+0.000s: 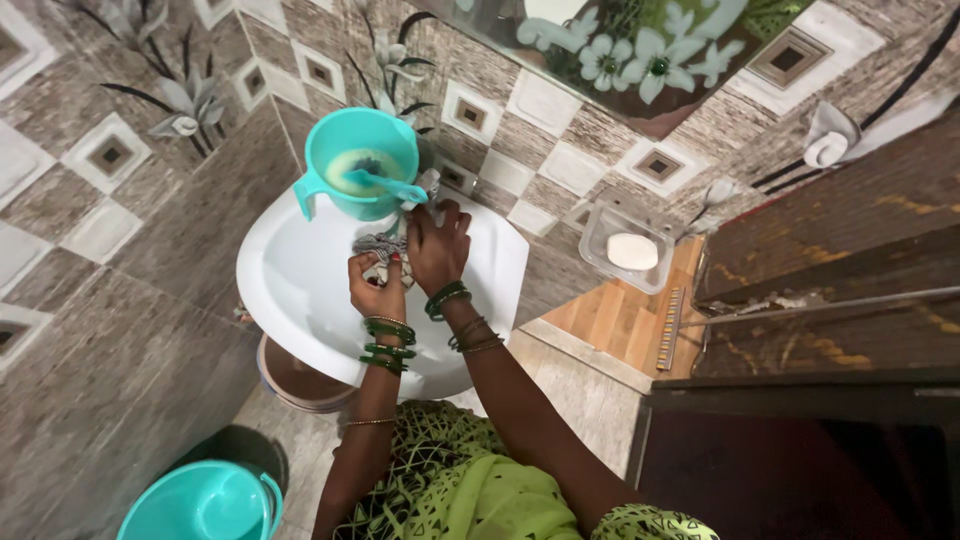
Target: The person washes a small patterned cloth in a bathroom sink. They wet the cloth under running water, rub it with soap, rinse it thoroughly, and wring it out repeatedly.
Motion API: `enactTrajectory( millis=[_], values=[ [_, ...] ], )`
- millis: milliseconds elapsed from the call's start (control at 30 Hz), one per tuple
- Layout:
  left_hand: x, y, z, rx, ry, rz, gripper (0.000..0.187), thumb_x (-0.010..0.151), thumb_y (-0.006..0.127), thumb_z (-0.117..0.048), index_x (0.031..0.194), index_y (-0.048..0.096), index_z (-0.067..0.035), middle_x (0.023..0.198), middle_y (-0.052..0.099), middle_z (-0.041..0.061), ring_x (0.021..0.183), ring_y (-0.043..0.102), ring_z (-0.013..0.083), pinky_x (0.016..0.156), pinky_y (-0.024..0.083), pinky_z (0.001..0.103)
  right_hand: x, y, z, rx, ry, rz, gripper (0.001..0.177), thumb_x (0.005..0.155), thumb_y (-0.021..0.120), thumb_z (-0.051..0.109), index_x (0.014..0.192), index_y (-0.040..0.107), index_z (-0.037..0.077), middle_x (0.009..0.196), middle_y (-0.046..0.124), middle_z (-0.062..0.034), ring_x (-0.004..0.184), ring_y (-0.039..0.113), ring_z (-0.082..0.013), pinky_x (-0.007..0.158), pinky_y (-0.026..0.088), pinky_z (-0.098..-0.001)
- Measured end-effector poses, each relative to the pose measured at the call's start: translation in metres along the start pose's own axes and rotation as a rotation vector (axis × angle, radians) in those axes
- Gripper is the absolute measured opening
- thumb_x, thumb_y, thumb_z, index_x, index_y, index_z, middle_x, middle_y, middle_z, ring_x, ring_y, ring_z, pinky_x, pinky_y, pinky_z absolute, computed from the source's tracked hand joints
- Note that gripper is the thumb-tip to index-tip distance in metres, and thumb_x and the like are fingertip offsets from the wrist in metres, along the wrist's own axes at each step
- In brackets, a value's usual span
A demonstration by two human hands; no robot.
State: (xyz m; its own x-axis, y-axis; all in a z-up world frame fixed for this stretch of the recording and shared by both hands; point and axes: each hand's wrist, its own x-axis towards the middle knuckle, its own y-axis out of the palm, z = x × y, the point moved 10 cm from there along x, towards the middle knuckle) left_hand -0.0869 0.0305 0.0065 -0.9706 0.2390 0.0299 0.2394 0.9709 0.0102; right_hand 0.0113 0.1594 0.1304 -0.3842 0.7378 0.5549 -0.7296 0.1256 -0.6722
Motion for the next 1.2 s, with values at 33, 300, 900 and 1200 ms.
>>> enactTrajectory(
  millis=[33, 300, 900, 1200],
  values=[
    [-0.002, 0.002, -0.005, -0.022, 0.013, 0.009, 0.037, 0.081, 0.085, -0.016, 0.106, 0.06, -0.003, 0.105, 0.068, 0.008, 0.098, 0.065, 0.0214, 0.088, 0.053, 0.036, 0.002, 0.005, -0.001, -0.008, 0.013, 0.071, 0.021, 0.092, 0.068, 0.023, 0.112, 0.075, 0.017, 0.121, 0.055, -0.0117, 0.106, 0.056, -0.0359, 0.073, 0.054, -0.0489],
    [-0.001, 0.009, -0.021, 0.205, 0.285, 0.124, 0.045, 0.077, 0.086, -0.01, 0.112, 0.06, -0.002, 0.108, 0.063, 0.015, 0.102, 0.061, 0.0312, 0.09, 0.049, 0.042, -0.008, 0.031, -0.037, 0.184, 0.176, 0.193, 0.033, 0.102, 0.054, 0.023, 0.131, 0.067, 0.014, 0.107, 0.068, -0.0187, 0.09, 0.065, -0.0419, 0.076, 0.053, -0.0531],
    [-0.02, 0.017, -0.106, 0.273, 0.494, 0.181, 0.046, 0.082, 0.079, -0.01, 0.127, 0.067, -0.006, 0.131, 0.051, 0.022, 0.124, 0.053, 0.039, 0.104, 0.046, 0.048, -0.019, 0.058, -0.089, 0.556, 0.437, -0.208, 0.018, 0.097, 0.067, 0.016, 0.111, 0.064, 0.006, 0.11, 0.068, -0.0165, 0.099, 0.067, -0.0293, 0.084, 0.054, -0.0398],
    [-0.017, -0.004, 0.028, 0.321, 0.115, 0.235, 0.055, 0.084, 0.081, -0.01, 0.133, 0.056, -0.008, 0.124, 0.063, 0.014, 0.116, 0.062, 0.0327, 0.102, 0.051, 0.043, -0.098, 0.085, -0.095, 0.873, 0.451, 0.222, 0.024, 0.09, 0.068, 0.001, 0.114, 0.064, 0.004, 0.115, 0.067, -0.0152, 0.103, 0.068, -0.0253, 0.087, 0.058, -0.0383]
  ],
)
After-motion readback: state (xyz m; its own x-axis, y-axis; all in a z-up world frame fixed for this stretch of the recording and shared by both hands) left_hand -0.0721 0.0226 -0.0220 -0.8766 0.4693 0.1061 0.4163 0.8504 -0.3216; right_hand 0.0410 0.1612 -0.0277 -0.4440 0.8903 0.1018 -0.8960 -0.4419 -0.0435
